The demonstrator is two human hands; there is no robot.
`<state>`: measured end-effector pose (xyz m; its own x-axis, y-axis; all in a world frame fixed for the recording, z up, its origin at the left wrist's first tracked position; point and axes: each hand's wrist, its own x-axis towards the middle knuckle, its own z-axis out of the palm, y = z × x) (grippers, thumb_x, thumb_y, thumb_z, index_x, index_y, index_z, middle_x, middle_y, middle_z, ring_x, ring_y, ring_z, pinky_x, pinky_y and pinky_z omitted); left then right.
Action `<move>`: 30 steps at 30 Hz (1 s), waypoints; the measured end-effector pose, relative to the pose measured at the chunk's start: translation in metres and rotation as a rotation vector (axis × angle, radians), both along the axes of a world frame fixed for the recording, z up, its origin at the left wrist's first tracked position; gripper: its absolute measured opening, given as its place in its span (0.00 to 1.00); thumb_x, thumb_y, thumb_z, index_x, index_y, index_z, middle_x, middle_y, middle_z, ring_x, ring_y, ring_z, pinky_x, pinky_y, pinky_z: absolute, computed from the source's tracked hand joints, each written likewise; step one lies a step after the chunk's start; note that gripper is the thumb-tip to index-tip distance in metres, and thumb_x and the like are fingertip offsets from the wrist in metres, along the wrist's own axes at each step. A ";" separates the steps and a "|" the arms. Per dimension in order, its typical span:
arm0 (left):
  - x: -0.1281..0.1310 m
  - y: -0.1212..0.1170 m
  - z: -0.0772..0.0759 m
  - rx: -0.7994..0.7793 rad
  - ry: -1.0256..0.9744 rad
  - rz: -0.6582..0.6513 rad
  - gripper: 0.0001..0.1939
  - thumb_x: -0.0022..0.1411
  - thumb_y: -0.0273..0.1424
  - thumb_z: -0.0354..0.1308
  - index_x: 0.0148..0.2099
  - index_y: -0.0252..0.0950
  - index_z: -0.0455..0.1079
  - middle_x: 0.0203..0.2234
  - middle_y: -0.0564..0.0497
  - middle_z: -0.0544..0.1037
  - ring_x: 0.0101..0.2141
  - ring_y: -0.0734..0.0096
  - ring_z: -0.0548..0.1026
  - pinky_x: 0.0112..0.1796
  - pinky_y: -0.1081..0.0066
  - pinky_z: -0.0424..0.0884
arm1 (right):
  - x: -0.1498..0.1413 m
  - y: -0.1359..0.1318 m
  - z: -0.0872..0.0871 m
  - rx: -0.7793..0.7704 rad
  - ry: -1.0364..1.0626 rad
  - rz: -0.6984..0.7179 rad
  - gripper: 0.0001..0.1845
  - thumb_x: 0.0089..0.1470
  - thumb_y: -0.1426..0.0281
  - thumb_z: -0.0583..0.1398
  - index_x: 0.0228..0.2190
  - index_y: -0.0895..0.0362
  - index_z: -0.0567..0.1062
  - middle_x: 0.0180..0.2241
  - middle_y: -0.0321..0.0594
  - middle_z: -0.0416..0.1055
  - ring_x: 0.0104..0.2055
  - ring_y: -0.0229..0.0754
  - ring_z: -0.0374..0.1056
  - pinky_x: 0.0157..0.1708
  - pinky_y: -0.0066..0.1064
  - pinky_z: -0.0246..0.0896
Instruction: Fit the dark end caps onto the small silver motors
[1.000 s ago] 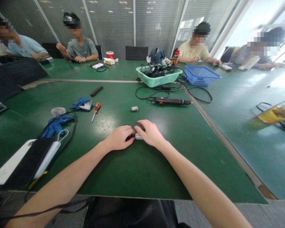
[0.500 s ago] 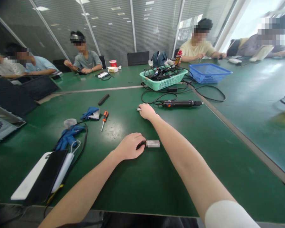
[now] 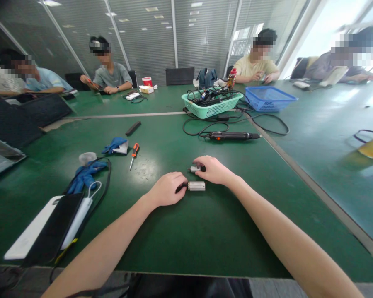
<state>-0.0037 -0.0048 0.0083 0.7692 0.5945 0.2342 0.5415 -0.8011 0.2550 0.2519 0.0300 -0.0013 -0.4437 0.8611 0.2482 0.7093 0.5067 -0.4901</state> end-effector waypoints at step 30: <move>0.005 -0.001 -0.001 0.012 -0.011 -0.014 0.05 0.66 0.29 0.54 0.42 0.36 0.70 0.37 0.48 0.75 0.38 0.64 0.74 0.40 0.66 0.70 | 0.001 -0.017 -0.019 0.087 0.159 -0.099 0.17 0.59 0.66 0.62 0.50 0.54 0.76 0.47 0.44 0.78 0.48 0.48 0.74 0.50 0.41 0.69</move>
<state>0.0009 -0.0060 0.0069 0.7750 0.5804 0.2499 0.5270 -0.8119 0.2512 0.2531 0.0133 -0.0207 -0.3072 0.8708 0.3840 0.6749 0.4838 -0.5572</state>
